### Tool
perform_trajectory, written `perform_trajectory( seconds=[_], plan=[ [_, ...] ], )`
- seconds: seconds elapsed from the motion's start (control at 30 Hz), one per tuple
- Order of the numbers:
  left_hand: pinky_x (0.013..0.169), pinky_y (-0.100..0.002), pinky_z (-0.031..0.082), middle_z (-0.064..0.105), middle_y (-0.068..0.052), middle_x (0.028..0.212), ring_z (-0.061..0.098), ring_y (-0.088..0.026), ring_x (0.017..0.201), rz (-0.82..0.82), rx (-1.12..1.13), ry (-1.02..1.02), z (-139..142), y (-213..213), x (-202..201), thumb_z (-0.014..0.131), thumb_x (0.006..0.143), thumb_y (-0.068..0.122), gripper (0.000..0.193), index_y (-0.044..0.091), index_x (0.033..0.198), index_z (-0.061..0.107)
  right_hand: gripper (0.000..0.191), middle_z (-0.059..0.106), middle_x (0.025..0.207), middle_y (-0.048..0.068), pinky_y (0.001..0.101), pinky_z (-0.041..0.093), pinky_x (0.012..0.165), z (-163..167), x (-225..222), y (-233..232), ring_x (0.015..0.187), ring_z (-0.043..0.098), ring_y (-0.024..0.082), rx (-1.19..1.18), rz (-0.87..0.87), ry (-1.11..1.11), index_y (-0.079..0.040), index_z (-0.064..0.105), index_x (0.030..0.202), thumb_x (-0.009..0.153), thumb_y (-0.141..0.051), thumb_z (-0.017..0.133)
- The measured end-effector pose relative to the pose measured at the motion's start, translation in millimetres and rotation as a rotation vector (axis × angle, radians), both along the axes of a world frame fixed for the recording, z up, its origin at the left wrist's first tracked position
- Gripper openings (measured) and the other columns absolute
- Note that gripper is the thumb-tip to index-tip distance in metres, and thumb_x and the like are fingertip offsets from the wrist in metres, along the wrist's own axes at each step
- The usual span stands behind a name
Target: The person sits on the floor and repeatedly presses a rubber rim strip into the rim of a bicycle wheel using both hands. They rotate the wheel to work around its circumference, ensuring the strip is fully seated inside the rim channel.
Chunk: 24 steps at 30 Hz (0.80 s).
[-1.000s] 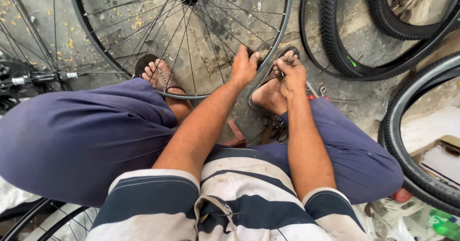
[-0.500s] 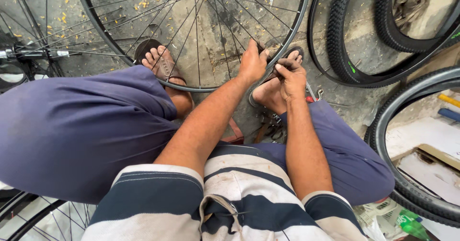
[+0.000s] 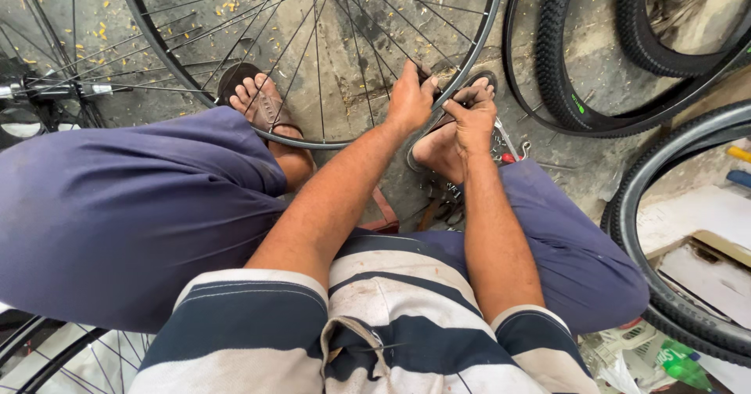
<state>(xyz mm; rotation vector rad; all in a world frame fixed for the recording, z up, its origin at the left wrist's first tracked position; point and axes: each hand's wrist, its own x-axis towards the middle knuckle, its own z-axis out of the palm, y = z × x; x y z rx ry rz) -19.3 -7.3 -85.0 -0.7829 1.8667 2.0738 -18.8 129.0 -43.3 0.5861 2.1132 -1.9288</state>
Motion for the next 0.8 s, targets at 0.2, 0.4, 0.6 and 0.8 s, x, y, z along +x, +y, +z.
perform_trajectory(
  seconds=[0.2,0.4,0.6,0.8],
  plan=[
    [0.074,-0.039,0.056,0.073,-0.012,0.086,0.074,-0.025,0.078,0.001,-0.029,0.050,-1.3,-0.1,0.6,0.068,0.095,0.013,0.021,0.003,0.107,0.055,0.031,0.065,0.088,0.001,0.0242,0.056,0.077,-0.1,-0.5,-0.5,0.082,0.064,0.011,0.016,0.015,0.029,-0.005,0.064,0.091,0.077,0.017,0.080],
    [0.074,-0.039,0.057,0.073,-0.012,0.086,0.073,-0.025,0.079,-0.037,-0.013,0.039,0.3,-4.2,-0.6,0.068,0.095,0.015,0.022,0.003,0.106,0.054,0.019,0.069,0.091,0.005,0.0279,0.059,0.081,0.4,-2.0,0.8,0.085,0.069,0.016,-0.268,-0.061,-0.128,-0.001,0.067,0.096,0.085,0.013,0.074],
    [0.076,-0.038,0.057,0.074,-0.012,0.086,0.074,-0.024,0.081,-0.036,0.001,0.079,1.6,-6.9,0.4,0.068,0.095,0.015,0.022,0.002,0.107,0.055,0.018,0.072,0.095,0.008,0.0280,0.059,0.082,2.1,-2.7,0.6,0.087,0.070,0.018,-0.207,0.036,-0.083,0.003,0.070,0.099,0.086,0.014,0.075],
    [0.075,-0.038,0.058,0.073,-0.013,0.088,0.074,-0.025,0.080,-0.026,0.012,0.076,5.2,-9.2,-0.3,0.068,0.093,0.015,0.023,0.002,0.107,0.056,0.017,0.074,0.097,0.009,0.0273,0.059,0.085,6.4,-2.7,-4.7,0.089,0.071,0.018,-0.223,0.002,-0.084,0.005,0.072,0.103,0.087,0.012,0.075]
  ],
)
